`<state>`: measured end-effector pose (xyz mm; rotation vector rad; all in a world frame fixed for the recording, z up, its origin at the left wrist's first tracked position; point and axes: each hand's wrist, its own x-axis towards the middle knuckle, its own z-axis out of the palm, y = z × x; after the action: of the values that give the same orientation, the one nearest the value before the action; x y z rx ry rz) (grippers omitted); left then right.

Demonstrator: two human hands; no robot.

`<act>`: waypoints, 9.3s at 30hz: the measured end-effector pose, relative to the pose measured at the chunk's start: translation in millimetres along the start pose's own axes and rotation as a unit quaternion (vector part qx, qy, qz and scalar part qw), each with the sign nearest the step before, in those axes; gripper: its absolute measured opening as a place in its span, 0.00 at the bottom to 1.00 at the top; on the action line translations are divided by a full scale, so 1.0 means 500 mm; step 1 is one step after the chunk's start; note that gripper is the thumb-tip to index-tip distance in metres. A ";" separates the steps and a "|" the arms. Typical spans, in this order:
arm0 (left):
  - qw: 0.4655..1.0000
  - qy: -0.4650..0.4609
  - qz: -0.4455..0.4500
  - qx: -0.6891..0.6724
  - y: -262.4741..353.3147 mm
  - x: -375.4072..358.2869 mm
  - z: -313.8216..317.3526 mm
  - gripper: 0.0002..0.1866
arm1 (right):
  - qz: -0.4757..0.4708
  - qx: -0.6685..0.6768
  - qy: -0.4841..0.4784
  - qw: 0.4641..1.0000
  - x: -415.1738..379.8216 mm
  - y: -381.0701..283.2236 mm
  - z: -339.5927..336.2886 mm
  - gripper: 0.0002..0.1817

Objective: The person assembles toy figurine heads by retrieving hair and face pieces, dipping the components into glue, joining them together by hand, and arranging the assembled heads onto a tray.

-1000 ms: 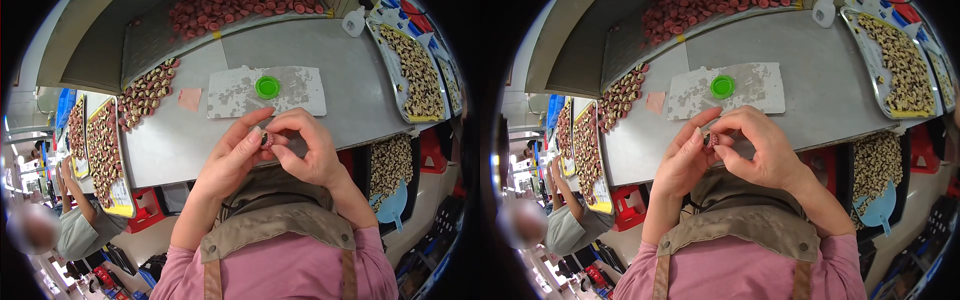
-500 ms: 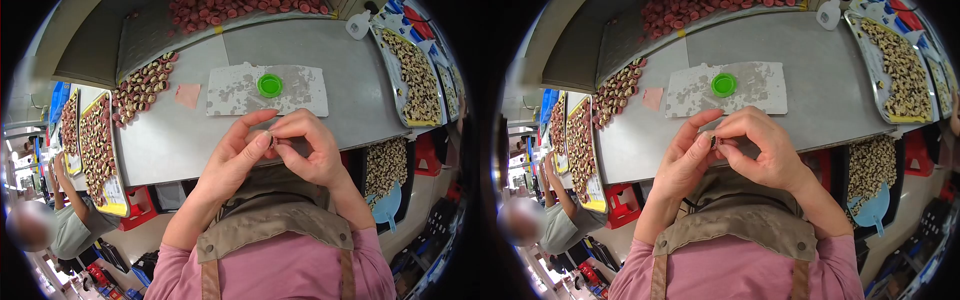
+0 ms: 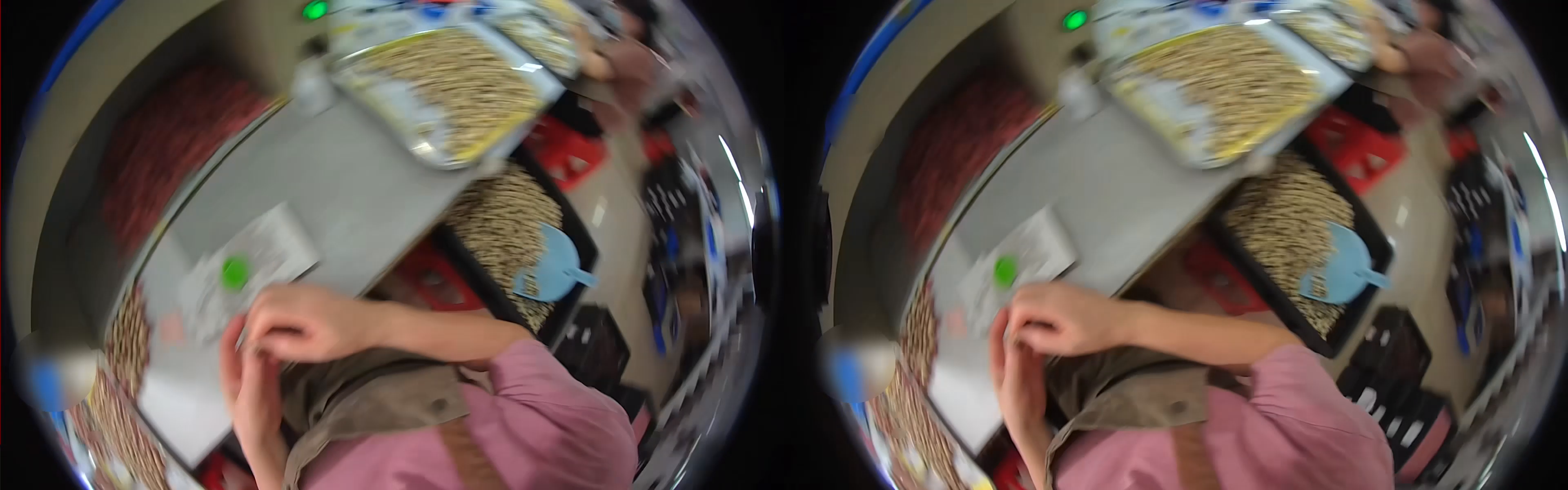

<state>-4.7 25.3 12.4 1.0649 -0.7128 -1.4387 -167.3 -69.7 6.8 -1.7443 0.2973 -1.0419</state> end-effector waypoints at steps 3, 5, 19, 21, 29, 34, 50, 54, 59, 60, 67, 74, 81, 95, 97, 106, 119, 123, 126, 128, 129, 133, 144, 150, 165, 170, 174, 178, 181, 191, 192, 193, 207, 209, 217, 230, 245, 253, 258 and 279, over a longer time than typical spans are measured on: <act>0.999 -0.002 0.036 -0.040 -0.005 0.008 0.018 0.23 | -0.024 -0.015 0.018 0.999 -0.011 0.002 -0.005 0.03; 0.999 -0.041 -0.012 0.018 0.016 0.006 0.015 0.25 | -0.026 -0.004 0.023 0.999 -0.011 0.003 -0.001 0.02; 0.999 0.003 -0.018 -0.039 0.037 -0.013 0.046 0.11 | 0.060 0.051 0.100 0.992 -0.023 -0.016 0.011 0.10; 0.998 0.021 -0.031 -0.047 0.040 -0.015 0.045 0.10 | 0.037 0.002 0.098 0.994 -0.022 -0.011 0.012 0.12; 0.997 0.040 -0.030 -0.057 0.043 -0.022 0.055 0.10 | 0.052 -0.017 0.084 0.995 -0.023 -0.019 0.013 0.20; 0.998 0.012 -0.027 -0.056 0.043 -0.016 0.048 0.10 | 0.050 0.001 0.083 0.995 -0.021 -0.022 0.019 0.21; 0.990 -0.040 0.043 -0.129 -0.020 0.000 -0.024 0.13 | 0.065 -0.040 0.046 0.996 -0.017 -0.024 0.019 0.21; 0.993 -0.036 0.045 -0.107 -0.001 -0.002 0.006 0.15 | 0.074 -0.071 0.029 0.994 -0.016 -0.028 0.018 0.21; 0.996 0.030 0.040 -0.072 -0.023 -0.011 -0.011 0.17 | 0.076 -0.109 0.047 0.990 -0.022 -0.028 0.020 0.16; 0.995 0.035 0.028 -0.084 -0.002 -0.012 0.018 0.13 | 0.068 -0.116 0.044 0.990 -0.018 -0.022 0.025 0.15; 0.999 0.028 -0.010 0.027 0.047 -0.058 -0.008 0.15 | 0.180 -0.152 -0.016 0.972 -0.038 -0.014 0.013 0.08; 0.923 0.292 0.197 0.152 0.097 -0.178 -0.184 0.17 | 0.131 -0.117 -0.034 0.984 -0.031 0.001 0.020 0.16; 0.710 0.547 0.197 0.397 0.133 -0.338 -0.451 0.11 | 0.149 -0.103 -0.036 0.983 -0.030 0.002 0.014 0.15; 0.652 0.512 0.140 0.541 0.141 -0.305 -0.449 0.17 | 0.124 -0.117 -0.057 0.984 -0.032 0.004 0.012 0.16; 0.634 0.516 0.167 0.551 0.136 -0.320 -0.424 0.19 | 0.118 -0.115 -0.063 0.984 -0.030 0.003 0.012 0.15; 0.728 0.137 0.503 0.445 0.342 -0.270 -0.039 0.39 | 0.116 -0.128 -0.056 0.983 -0.017 -0.011 0.013 0.10; 0.640 0.141 0.642 0.399 0.422 -0.197 -0.004 0.59 | 0.114 -0.120 -0.042 0.985 -0.012 -0.021 0.018 0.12; 0.627 0.121 0.649 0.414 0.411 -0.202 0.002 0.57 | 0.119 -0.121 -0.049 0.984 -0.007 -0.027 0.020 0.11; 0.622 0.109 0.655 0.414 0.402 -0.195 0.013 0.55 | 0.099 -0.102 -0.031 0.989 -0.016 -0.012 0.019 0.11; 0.617 0.101 0.661 0.415 0.401 -0.191 0.019 0.54 | 0.112 -0.105 -0.036 0.987 -0.014 -0.021 0.018 0.11; 0.616 0.097 0.663 0.413 0.401 -0.191 0.021 0.54 | 0.109 -0.107 -0.032 0.988 -0.013 -0.022 0.019 0.12; 0.613 0.082 0.670 0.410 0.401 -0.178 0.034 0.51 | 0.095 -0.112 -0.033 0.989 -0.013 -0.019 0.022 0.12; 0.590 0.053 0.701 0.397 0.414 -0.164 0.053 0.45 | 0.088 -0.134 -0.016 0.987 -0.014 -0.021 0.033 0.10; 0.580 0.034 0.720 0.380 0.409 -0.145 0.066 0.42 | 0.088 -0.142 -0.032 0.985 -0.009 -0.028 0.020 0.11; 0.584 0.014 0.710 0.393 0.412 -0.114 0.090 0.33 | 0.054 -0.139 -0.032 0.988 -0.003 -0.026 0.021 0.13; 0.579 -0.007 0.716 0.390 0.414 -0.102 0.100 0.30 | 0.053 -0.152 -0.043 0.986 0.002 -0.019 0.010 0.14; 0.575 -0.008 0.726 0.378 0.404 -0.093 0.110 0.28 | 0.121 -0.116 -0.055 0.984 -0.011 -0.043 0.013 0.12; 0.572 -0.008 0.727 0.378 0.402 -0.089 0.115 0.26 | 0.065 -0.081 0.050 0.993 -0.002 -0.036 -0.048 0.08; 0.568 -0.006 0.730 0.380 0.402 -0.084 0.116 0.24 | 0.075 -0.148 0.209 0.964 0.009 -0.031 -0.149 0.09; 0.558 -0.003 0.746 0.362 0.411 -0.087 0.120 0.19 | 0.125 -0.395 0.256 0.873 0.099 0.055 -0.349 0.30; 0.555 0.002 0.753 0.355 0.411 -0.094 0.118 0.19 | 0.128 -0.406 0.253 0.869 0.095 0.063 -0.347 0.31; 0.548 0.009 0.763 0.342 0.413 -0.099 0.119 0.18 | 0.124 -0.420 0.251 0.863 0.097 0.071 -0.354 0.32; 0.814 0.141 0.387 0.409 0.113 -0.040 -0.042 0.23 | 0.207 -0.449 0.141 0.857 0.168 0.076 -0.363 0.17; 0.808 0.155 0.359 0.441 0.079 -0.031 -0.057 0.22 | 0.187 -0.296 0.183 0.919 0.153 0.036 -0.300 0.15; 0.776 0.186 0.312 0.516 0.026 -0.003 -0.061 0.23 | 0.204 -0.402 -0.048 0.892 0.082 -0.091 -0.183 0.16; 0.745 0.202 0.281 0.571 0.022 0.001 -0.062 0.22 | 0.078 -0.510 -0.185 0.837 0.144 -0.086 -0.133 0.15; 0.742 0.218 0.284 0.567 0.022 0.001 -0.062 0.21 | 0.024 -0.541 -0.244 0.804 0.193 -0.113 -0.122 0.15; 0.745 0.224 0.286 0.559 0.027 -0.003 -0.060 0.20 | -0.014 -0.556 -0.319 0.768 0.234 -0.131 -0.103 0.15; 0.741 0.226 0.293 0.561 0.021 -0.002 -0.065 0.21 | -0.028 -0.556 -0.331 0.762 0.246 -0.136 -0.097 0.16; 0.743 0.233 0.303 0.549 0.025 -0.004 -0.066 0.20 | -0.050 -0.585 -0.396 0.706 0.290 -0.167 -0.087 0.16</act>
<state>30.2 30.0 10.8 1.7484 -1.4126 -0.0246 -137.1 -152.9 155.1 -3.1891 0.3218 0.0900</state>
